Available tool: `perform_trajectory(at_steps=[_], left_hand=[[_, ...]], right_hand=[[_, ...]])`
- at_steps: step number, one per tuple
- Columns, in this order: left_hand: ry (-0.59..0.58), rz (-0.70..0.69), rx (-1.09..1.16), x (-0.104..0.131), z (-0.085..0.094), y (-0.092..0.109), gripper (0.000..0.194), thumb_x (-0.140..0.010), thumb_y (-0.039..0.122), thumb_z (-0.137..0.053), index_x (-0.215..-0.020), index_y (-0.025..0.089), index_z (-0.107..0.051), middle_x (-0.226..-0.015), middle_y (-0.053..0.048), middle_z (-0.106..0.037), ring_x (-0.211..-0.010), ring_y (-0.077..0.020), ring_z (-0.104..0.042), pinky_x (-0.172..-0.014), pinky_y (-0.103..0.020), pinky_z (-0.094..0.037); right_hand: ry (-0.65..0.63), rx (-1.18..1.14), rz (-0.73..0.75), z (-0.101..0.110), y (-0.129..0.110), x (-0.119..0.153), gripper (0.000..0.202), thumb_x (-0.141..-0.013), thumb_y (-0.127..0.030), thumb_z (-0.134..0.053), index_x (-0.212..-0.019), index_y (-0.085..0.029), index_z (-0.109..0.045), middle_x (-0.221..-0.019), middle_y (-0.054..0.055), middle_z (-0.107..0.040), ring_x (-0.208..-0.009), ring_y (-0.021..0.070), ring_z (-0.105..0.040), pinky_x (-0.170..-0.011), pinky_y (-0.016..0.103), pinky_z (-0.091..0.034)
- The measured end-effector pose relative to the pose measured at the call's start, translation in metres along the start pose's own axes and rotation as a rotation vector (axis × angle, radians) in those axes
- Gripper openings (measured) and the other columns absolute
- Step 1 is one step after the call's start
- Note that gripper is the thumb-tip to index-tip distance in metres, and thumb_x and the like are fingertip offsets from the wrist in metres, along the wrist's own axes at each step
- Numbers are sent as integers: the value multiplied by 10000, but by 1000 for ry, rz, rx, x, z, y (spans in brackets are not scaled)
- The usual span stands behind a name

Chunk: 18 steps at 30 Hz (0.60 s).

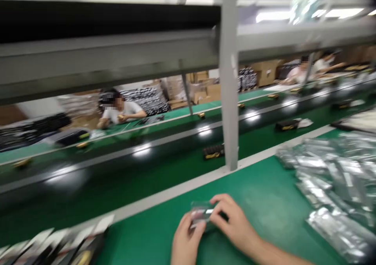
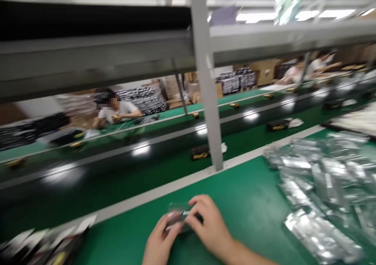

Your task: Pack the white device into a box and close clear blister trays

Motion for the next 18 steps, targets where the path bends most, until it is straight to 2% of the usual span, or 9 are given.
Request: perform_trajectory(at_steps=[2, 5, 11, 15, 18], left_hand=[[-35, -34, 10, 3, 3, -1, 218, -793, 368, -589, -878, 192, -685, -1056, -76, -625, -975, -227, -599, -841, -316, -511], [-10, -22, 48, 7, 6, -2, 194, -818, 328, -554, -807, 181, -679, -1124, -87, -562, -981, -213, -580, -788, -300, -517], [9, -23, 90, 9, 4, -7, 175, -798, 302, -590, -712, 163, -654, -1065, -88, -566, -1028, -224, -552, -849, -311, -482], [7, 8, 160, 8, 0, -12, 131, -802, 274, -581, -879, 168, -579, -999, -73, -594, -845, -176, -604, -751, -296, -509], [27, 33, 241, 9, -1, -13, 301, -803, 259, -578, -1070, 195, -455, -1060, -76, -582, -838, -162, -617, -747, -292, -509]], right_hand=[[-44, -8, -30, 2, 0, 3, 117, -865, -269, -537, -773, -217, -588, -1054, 62, -581, -1066, 213, -522, -927, 371, -405], [-86, 15, -39, 3, 3, 6, 153, -885, -309, -513, -786, -224, -593, -1079, 69, -574, -1097, 222, -504, -937, 390, -392], [-125, 98, 28, 0, 9, 10, 165, -900, -337, -495, -901, -253, -637, -1164, 78, -564, -1131, 227, -498, -954, 410, -398], [-161, 112, 26, -2, 10, 11, 191, -911, -348, -469, -850, -244, -618, -1149, 81, -560, -1141, 229, -490, -949, 413, -409], [-197, 108, 16, -2, 9, 11, 204, -914, -348, -459, -822, -238, -604, -1150, 85, -549, -1156, 236, -475, -954, 425, -402]])
Point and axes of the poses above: each hand's wrist, its own x-axis away from the middle knuckle, its own z-axis out of the back of the hand, y = z × x, the point moved 2 cm from there along -x, towards the middle knuckle
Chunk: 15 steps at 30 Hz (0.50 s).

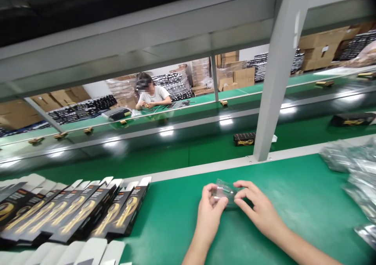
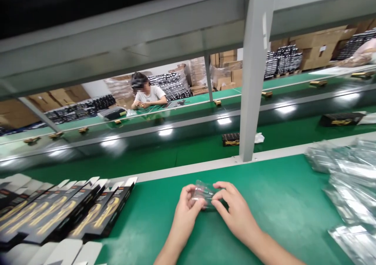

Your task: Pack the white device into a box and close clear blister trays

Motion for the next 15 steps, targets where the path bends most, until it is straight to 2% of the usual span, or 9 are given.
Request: perform_trajectory(at_steps=[3, 5, 10, 12, 15], left_hand=[[-1, 9, 103, 2, -1, 2, 530, -789, 250, -608, -1238, 226, -328, -1197, -103, -517, -929, -169, -616, -834, -318, -495], [-25, 12, 128, 3, -1, 3, 635, -777, 243, -627, -1305, 242, -273, -1204, -100, -511, -899, -157, -620, -854, -333, -490], [-90, 41, 56, -1, 2, 0, 521, -742, 229, -654, -1225, 193, -463, -1182, -108, -552, -898, -174, -621, -843, -324, -492], [-80, 51, 45, -4, 5, -1, 524, -737, 243, -657, -1224, 179, -476, -1154, -114, -574, -910, -192, -628, -842, -328, -498], [-54, 77, -16, -7, 10, -1, 548, -743, 332, -661, -1234, 168, -482, -1137, -116, -598, -956, -218, -631, -873, -331, -499]], right_hand=[[-60, -25, 10, 2, -2, -1, 195, -912, -331, -459, -814, -231, -596, -1138, 91, -552, -1138, 235, -488, -950, 420, -407], [-133, -63, 37, 4, -5, -3, 175, -905, -314, -480, -801, -236, -597, -1087, 72, -581, -1075, 211, -532, -922, 376, -433], [-252, -163, 87, 10, -5, -10, 158, -888, -268, -521, -772, -248, -627, -1023, 21, -627, -1000, 173, -568, -878, 311, -454], [-239, -179, 92, 10, -6, -12, 179, -898, -253, -506, -773, -241, -633, -1014, 23, -634, -997, 172, -563, -880, 316, -443], [-150, -161, 91, 7, -12, -13, 195, -902, -227, -502, -740, -220, -611, -947, 17, -639, -960, 161, -556, -873, 316, -420]])
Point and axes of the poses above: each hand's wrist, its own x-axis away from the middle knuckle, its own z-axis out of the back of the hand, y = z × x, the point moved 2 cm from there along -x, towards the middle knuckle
